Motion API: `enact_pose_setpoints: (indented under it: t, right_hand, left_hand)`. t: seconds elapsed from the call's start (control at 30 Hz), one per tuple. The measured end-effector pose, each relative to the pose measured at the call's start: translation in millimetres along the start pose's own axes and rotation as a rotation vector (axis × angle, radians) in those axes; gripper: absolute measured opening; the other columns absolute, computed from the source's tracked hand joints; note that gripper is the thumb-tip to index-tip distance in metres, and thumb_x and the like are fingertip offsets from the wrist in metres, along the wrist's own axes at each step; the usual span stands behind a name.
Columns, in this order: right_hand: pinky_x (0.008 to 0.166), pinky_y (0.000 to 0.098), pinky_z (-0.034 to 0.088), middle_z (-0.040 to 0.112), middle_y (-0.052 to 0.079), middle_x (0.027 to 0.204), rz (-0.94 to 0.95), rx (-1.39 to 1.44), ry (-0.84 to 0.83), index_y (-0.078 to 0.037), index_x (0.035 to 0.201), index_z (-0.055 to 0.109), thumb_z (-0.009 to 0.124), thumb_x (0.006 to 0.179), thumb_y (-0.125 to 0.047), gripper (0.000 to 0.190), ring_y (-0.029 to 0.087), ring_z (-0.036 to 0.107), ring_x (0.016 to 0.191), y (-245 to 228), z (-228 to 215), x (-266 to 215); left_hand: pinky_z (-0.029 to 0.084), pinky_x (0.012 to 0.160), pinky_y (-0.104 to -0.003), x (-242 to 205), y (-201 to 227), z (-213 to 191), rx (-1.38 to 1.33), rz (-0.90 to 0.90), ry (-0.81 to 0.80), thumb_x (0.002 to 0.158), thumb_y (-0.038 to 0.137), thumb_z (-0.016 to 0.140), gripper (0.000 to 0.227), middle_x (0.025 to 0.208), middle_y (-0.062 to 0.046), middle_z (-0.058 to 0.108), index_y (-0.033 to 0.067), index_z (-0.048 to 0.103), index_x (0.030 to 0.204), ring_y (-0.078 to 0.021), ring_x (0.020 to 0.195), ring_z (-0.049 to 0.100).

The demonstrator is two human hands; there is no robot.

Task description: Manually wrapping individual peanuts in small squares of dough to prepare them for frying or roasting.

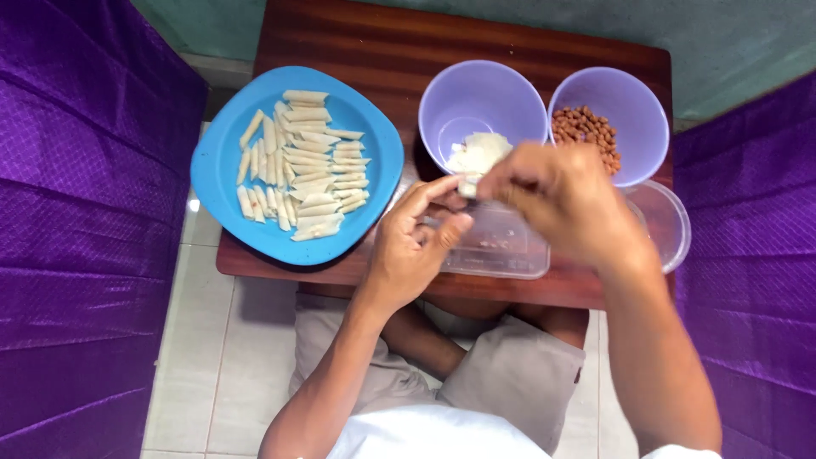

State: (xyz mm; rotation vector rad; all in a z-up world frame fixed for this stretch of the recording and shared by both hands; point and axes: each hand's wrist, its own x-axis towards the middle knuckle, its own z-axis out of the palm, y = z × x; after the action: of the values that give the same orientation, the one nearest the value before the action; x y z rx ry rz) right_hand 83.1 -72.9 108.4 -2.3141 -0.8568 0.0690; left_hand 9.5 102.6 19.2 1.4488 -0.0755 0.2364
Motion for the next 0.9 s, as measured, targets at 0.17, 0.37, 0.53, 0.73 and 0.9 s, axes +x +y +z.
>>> enact_pose_setpoints:
  t: [0.17, 0.37, 0.53, 0.73, 0.9]
  right_hand:
    - [0.064, 0.0318, 0.054, 0.076, 0.007, 0.081, 0.057, 0.155, 0.105, -0.011, 0.094, 0.079, 0.080, 0.088, -0.006, 0.008, 0.019, 0.069, 0.070, 9, 24, -47]
    - [0.061, 0.0283, 0.053, 0.074, 0.005, 0.082, 0.009, 0.222, 0.299, -0.009, 0.094, 0.077, 0.079, 0.091, -0.005, 0.005, 0.019, 0.066, 0.066, 18, 53, -72]
    - [0.063, 0.0277, 0.052, 0.070, 0.003, 0.085, -0.065, 0.131, 0.476, -0.009, 0.094, 0.076, 0.079, 0.094, -0.003, 0.006, 0.018, 0.060, 0.067, 16, 67, -86]
    - [0.069, 0.0335, 0.059, 0.074, 0.011, 0.090, -0.143, 0.236, 0.490, -0.003, 0.095, 0.077, 0.076, 0.091, 0.001, 0.006, 0.026, 0.072, 0.075, 22, 93, -104]
    - [0.078, 0.0364, 0.064, 0.073, 0.018, 0.098, 0.008, 0.706, 0.493, 0.008, 0.102, 0.068, 0.079, 0.089, -0.001, 0.020, 0.026, 0.077, 0.088, 25, 115, -109]
  left_hand:
    - [0.063, 0.061, -0.024, -13, -21, 22, -0.128, -0.076, -0.028, 0.095, 0.015, 0.074, 0.030, 0.100, -0.010, 0.068, 0.0074, 0.070, 0.124, -0.0146, 0.087, 0.069]
    - [0.067, 0.060, -0.028, -24, -27, 31, -0.139, -0.128, 0.043, 0.099, 0.015, 0.068, 0.019, 0.093, -0.009, 0.068, 0.0012, 0.076, 0.109, -0.0173, 0.082, 0.073]
    - [0.068, 0.060, -0.030, -31, -30, 36, -0.118, -0.144, 0.123, 0.100, 0.014, 0.066, 0.020, 0.092, -0.012, 0.068, -0.0024, 0.075, 0.108, -0.0213, 0.083, 0.075]
    - [0.066, 0.069, -0.027, -37, -26, 45, -0.177, -0.183, 0.233, 0.101, 0.018, 0.066, 0.023, 0.089, -0.006, 0.069, -0.0008, 0.073, 0.113, -0.0087, 0.084, 0.065]
    - [0.058, 0.076, -0.023, -41, -27, 53, -0.155, -0.156, 0.311, 0.099, 0.017, 0.069, 0.024, 0.087, -0.004, 0.073, 0.0005, 0.072, 0.117, -0.0040, 0.085, 0.064]
